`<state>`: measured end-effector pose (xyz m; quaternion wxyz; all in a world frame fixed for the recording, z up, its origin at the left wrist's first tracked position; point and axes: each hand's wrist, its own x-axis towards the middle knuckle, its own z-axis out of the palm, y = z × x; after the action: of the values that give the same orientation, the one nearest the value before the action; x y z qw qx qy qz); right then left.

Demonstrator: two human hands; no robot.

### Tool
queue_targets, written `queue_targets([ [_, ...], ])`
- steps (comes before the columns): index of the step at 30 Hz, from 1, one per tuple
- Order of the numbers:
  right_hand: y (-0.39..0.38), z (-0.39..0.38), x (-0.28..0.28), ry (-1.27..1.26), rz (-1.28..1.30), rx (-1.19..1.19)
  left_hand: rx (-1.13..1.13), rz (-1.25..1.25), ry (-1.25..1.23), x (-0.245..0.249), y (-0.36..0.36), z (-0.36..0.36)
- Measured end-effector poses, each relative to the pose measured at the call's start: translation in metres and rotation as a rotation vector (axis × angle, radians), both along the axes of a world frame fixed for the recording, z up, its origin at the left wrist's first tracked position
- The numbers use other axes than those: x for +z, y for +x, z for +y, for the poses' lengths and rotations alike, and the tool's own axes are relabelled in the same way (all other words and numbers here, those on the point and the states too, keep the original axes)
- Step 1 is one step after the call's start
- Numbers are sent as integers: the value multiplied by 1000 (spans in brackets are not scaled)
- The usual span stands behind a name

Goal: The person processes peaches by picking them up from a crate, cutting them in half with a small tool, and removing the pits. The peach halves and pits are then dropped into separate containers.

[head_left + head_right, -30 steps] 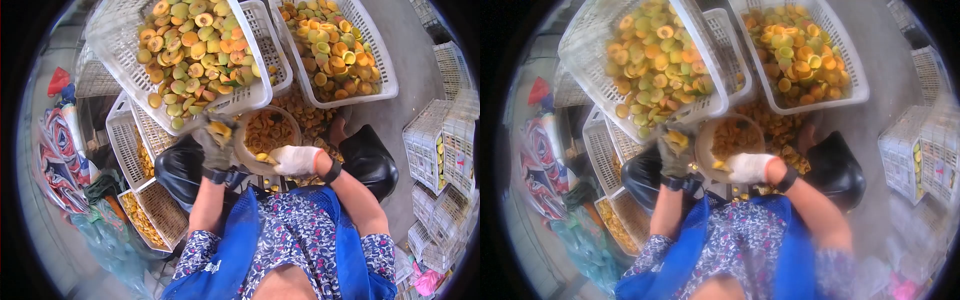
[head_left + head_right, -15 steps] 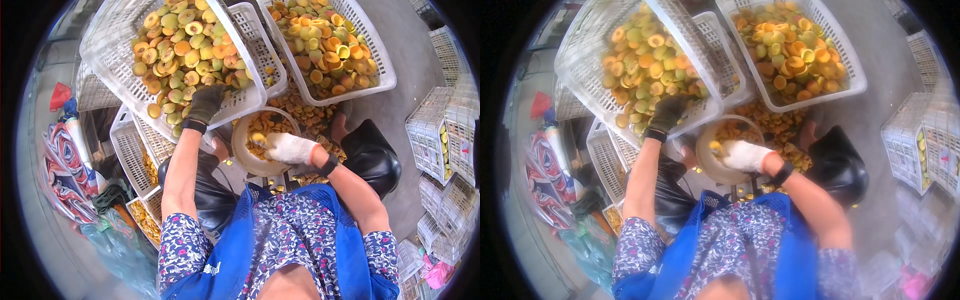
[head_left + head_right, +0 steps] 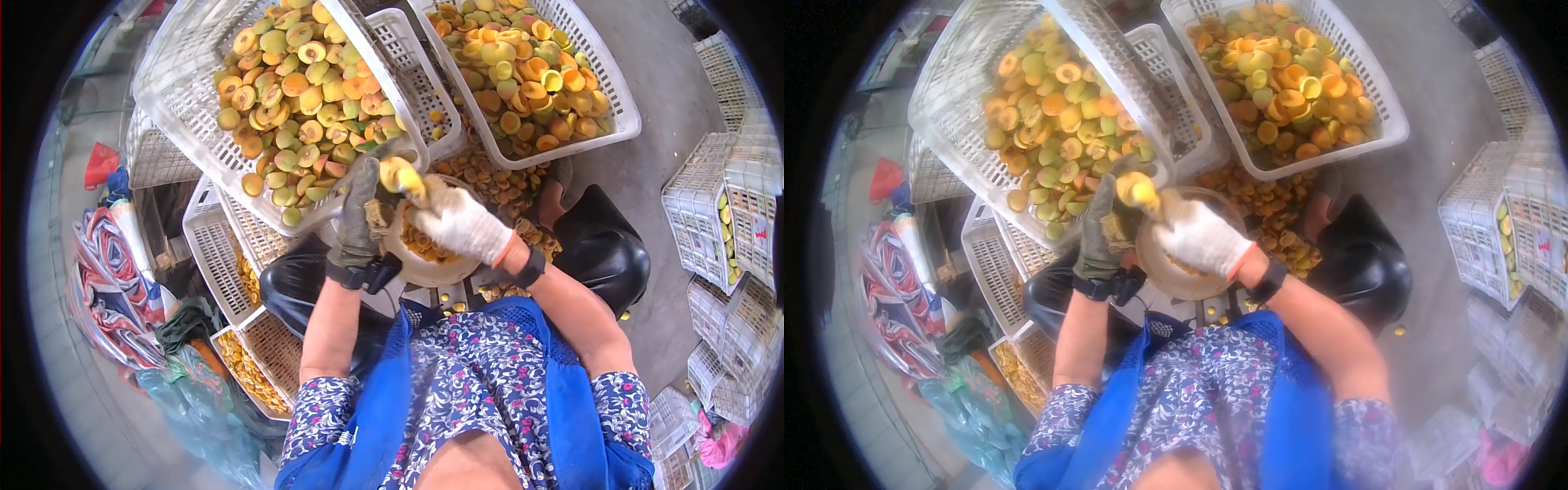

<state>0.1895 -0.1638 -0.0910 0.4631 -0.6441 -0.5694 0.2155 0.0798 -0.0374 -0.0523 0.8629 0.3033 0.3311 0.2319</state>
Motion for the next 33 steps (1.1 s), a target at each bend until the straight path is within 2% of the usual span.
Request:
queue_targets([
  [1, -4, -4, -3, 156, -447, 90, 0, 0, -1, 0, 0, -2],
  [2, -13, -8, -1, 61, 109, -1, -50, 30, 141, 0, 0, -4],
  [3, -14, -12, 11, 60, 109, 0, -98, 61, 284, 1, -1, -5],
  [4, -12, -15, 26, 58, 142, 1, -54, -1, 73, 6, -1, 1],
  [5, -7, -17, 38, 56, 176, 8, -47, 0, 77, 4, -4, 9],
  [6, 3, -18, 40, -76, -7, 140, -58, 56, 254, 0, -9, 15],
  [7, 3, -26, -18, -5, -410, 282, -74, 117, 432, -1, -14, 19],
  [9, 6, -26, -9, -329, -181, 322, -64, 76, 384, 9, -15, 23],
  [10, 10, -22, -5, -331, -188, 332, -27, 76, 302, 13, -13, 21],
  [12, 7, -13, 9, 1, 14, 186, 9, 93, 207, 11, -17, 15],
  [13, 9, -9, 5, 218, -402, 161, 13, 71, 163, 7, -16, 12],
  [15, 2, -6, 8, 12, -163, 76, 11, 34, 112, 2, -5, 7],
  [16, 3, -7, 6, 3, -167, 76, 3, 6, 135, 3, -1, 1],
  [19, 4, -9, 2, 79, -310, 21, -6, -16, 157, 7, 8, -13],
  [21, 8, -9, 14, 71, -560, 37, -21, -12, 141, 3, 9, -16],
  [22, 8, -9, 12, 69, -560, 37, -107, 62, 537, 3, 9, -17],
  [26, 3, -10, 9, 66, -569, 22, 27, 113, 370, -8, 15, -28],
  [29, 4, -11, 8, 39, -556, 34, 102, 332, 467, -19, 15, -35],
  [30, 4, -11, 7, 29, -518, 59, 102, 332, 463, -21, 14, -35],
  [32, 9, -12, 6, 14, -465, 108, -26, 250, 730, -20, 13, -29],
  [33, 11, -13, 6, 2, -411, 155, -24, 251, 726, -18, 13, -27],
])
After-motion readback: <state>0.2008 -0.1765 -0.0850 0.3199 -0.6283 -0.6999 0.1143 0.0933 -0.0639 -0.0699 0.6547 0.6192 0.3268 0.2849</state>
